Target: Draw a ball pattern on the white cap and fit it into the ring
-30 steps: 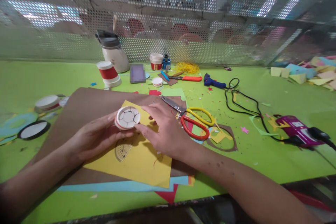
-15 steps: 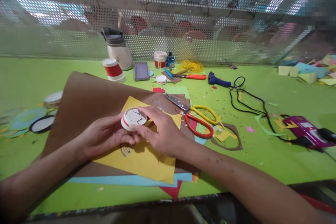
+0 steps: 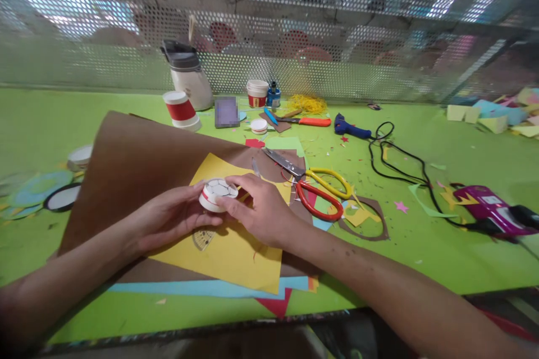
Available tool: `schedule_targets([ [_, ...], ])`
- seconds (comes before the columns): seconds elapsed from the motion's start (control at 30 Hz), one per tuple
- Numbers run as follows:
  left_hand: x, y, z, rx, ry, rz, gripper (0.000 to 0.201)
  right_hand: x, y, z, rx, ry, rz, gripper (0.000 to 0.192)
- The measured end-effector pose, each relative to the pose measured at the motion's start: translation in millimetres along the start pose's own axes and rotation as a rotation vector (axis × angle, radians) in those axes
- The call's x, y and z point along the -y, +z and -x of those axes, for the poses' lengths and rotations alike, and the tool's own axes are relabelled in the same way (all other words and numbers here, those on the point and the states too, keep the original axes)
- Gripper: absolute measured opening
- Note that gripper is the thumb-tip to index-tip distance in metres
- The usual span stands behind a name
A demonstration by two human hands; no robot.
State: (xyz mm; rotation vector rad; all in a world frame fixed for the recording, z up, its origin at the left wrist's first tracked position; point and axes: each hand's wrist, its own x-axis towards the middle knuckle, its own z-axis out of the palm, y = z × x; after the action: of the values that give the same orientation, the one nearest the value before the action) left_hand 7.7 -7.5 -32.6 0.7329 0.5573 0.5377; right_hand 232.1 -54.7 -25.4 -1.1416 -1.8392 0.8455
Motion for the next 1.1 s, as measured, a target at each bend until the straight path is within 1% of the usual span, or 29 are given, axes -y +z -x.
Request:
schedule_targets([
  [0.1, 0, -2.5, -1, 0.050, -0.015, -0.018, 0.031, -1, -1, 0, -0.008, -0.004, -0.014, 0.032],
  [0.23, 0, -4.6, -2, 0.059, -0.020, -0.009, 0.033, -3, -1, 0, 0.006, 0.001, -0.089, 0.033],
  [0.4, 1, -3.3, -2, 0.057, -0.032, -0.019, 0.034, -4, -2, 3, 0.041, 0.074, -0.171, 0.050],
  [0.53, 1, -2.0, -2, 0.070, -0.027, -0.026, 0.035, -5, -3, 2, 0.047, 0.076, -0.143, 0.052],
  [0.63, 1, -0.9, -2, 0.070, -0.013, -0.032, 0.035, -5, -4, 2, 0.033, 0.043, -0.087, 0.046],
  [0.73, 1, 0.8, -2, 0.054, -0.001, -0.037, 0.033, -5, -5, 1, 0.004, -0.018, -0.054, 0.035],
  [0.93, 0, 5.6, -1, -0.029, -0.006, 0.004, 0.032, -5, -10, 3, -0.005, -0.159, 0.010, 0.014],
  [1.1, 2, 6.4, 0, -0.068, 0.002, 0.005, 0.030, -6, -7, 4, -0.032, -0.176, -0.020, 0.007],
])
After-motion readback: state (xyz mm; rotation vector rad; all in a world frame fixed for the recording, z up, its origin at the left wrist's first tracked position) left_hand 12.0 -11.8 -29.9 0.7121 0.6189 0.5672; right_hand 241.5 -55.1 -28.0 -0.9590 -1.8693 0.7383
